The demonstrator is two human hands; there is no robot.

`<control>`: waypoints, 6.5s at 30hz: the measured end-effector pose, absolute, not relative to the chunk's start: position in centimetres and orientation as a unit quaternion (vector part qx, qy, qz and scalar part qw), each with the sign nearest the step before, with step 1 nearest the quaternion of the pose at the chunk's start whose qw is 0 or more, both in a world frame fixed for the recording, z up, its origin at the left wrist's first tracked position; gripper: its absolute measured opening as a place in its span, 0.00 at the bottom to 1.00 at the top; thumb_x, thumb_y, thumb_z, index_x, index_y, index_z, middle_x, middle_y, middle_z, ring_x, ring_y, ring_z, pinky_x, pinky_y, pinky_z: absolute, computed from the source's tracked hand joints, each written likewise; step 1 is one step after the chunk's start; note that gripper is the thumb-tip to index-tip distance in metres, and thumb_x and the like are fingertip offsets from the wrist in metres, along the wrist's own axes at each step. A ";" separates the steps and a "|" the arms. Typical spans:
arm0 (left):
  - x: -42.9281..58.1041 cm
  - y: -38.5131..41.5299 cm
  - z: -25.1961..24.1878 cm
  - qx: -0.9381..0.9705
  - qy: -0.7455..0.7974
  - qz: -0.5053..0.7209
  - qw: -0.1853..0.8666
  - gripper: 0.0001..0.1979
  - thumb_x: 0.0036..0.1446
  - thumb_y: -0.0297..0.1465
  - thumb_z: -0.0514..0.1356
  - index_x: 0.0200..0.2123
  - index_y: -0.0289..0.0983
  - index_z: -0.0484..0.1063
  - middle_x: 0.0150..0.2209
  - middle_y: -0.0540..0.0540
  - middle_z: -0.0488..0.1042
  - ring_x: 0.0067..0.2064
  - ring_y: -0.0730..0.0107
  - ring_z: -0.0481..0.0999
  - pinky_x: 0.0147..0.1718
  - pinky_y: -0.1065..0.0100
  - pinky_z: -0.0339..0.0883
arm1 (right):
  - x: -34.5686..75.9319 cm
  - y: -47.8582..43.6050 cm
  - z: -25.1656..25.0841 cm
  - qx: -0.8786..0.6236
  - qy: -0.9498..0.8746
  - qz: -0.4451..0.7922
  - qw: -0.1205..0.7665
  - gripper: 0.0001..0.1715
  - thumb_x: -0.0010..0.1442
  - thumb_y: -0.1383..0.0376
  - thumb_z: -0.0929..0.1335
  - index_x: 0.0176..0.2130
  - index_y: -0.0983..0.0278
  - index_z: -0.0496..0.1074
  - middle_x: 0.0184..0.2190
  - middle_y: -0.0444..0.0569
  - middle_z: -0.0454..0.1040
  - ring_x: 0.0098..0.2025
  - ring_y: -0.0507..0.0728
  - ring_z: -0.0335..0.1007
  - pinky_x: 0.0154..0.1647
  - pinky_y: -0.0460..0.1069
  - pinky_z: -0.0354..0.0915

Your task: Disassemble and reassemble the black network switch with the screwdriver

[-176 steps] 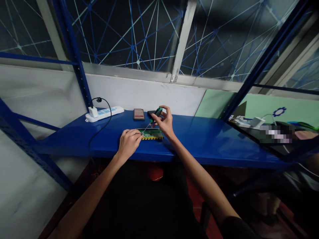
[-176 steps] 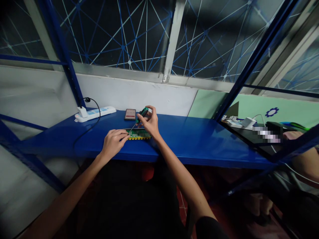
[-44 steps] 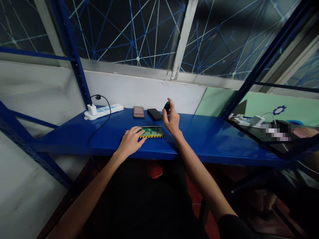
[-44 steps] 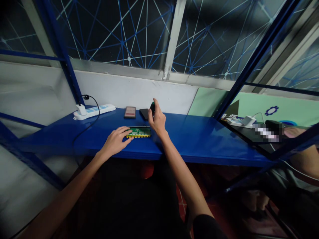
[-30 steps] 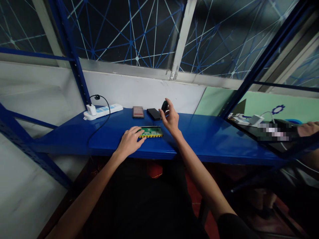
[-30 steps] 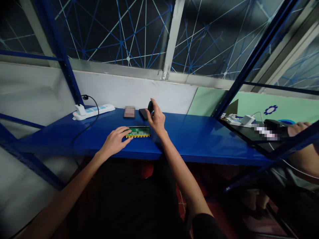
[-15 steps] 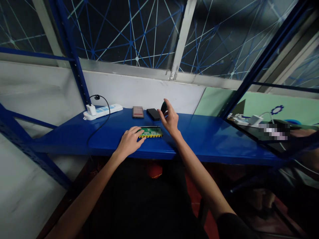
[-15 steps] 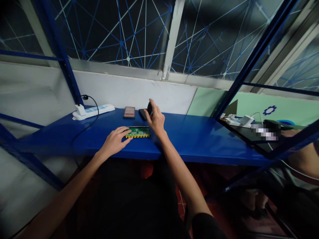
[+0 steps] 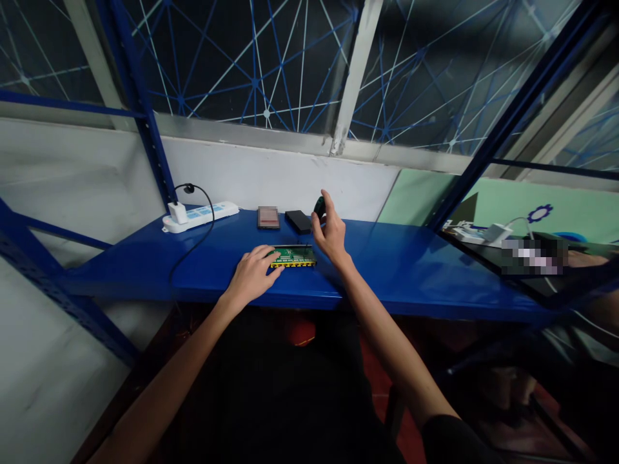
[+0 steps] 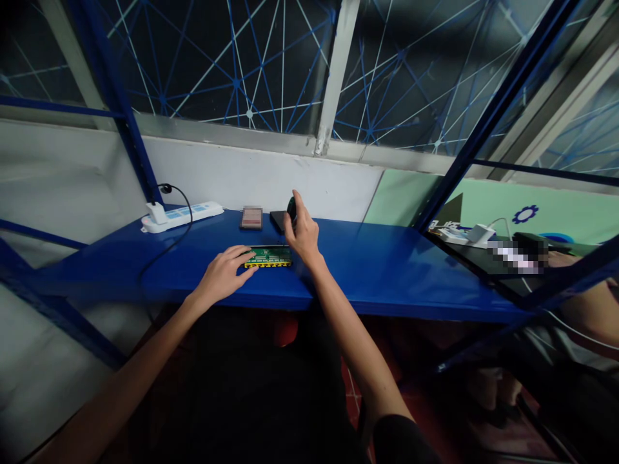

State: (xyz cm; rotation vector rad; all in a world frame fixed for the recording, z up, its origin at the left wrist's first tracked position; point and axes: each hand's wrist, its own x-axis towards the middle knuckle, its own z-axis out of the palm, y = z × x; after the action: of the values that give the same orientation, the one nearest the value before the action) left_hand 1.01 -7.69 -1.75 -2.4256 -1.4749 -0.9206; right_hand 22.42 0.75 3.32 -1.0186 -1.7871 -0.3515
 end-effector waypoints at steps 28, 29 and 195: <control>1.1 -7.8 -1.7 -0.808 -0.495 -0.309 0.081 0.16 0.64 0.38 0.57 0.51 0.38 0.74 0.56 0.40 0.73 0.60 0.55 0.68 0.54 0.52 0.66 | 22.5 1.0 3.2 -0.429 -0.717 -0.160 0.526 0.37 0.68 0.56 0.60 0.71 0.57 0.44 0.42 0.51 0.77 0.26 0.53 0.72 0.32 0.51 0.67; 1.1 -7.7 -1.7 -0.808 -0.494 -0.310 0.082 0.16 0.64 0.38 0.57 0.51 0.38 0.74 0.56 0.40 0.73 0.59 0.55 0.68 0.54 0.52 0.66 | 22.5 1.0 3.3 -0.428 -0.715 -0.165 0.528 0.38 0.67 0.55 0.61 0.70 0.57 0.45 0.43 0.51 0.77 0.26 0.53 0.72 0.31 0.51 0.67; 1.0 -7.9 -1.6 -0.810 -0.491 -0.308 0.088 0.17 0.64 0.38 0.56 0.51 0.39 0.75 0.55 0.40 0.73 0.59 0.54 0.68 0.54 0.53 0.66 | 22.4 -0.2 4.0 -0.500 -0.741 -0.104 0.436 0.36 0.68 0.55 0.56 0.71 0.63 0.45 0.42 0.53 0.77 0.37 0.57 0.74 0.41 0.52 0.67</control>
State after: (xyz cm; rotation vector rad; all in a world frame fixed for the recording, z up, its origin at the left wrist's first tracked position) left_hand 1.05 -7.90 -1.64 -2.4110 -1.4628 -0.9163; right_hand 22.42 -0.23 4.05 -1.2437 -1.8445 -0.2592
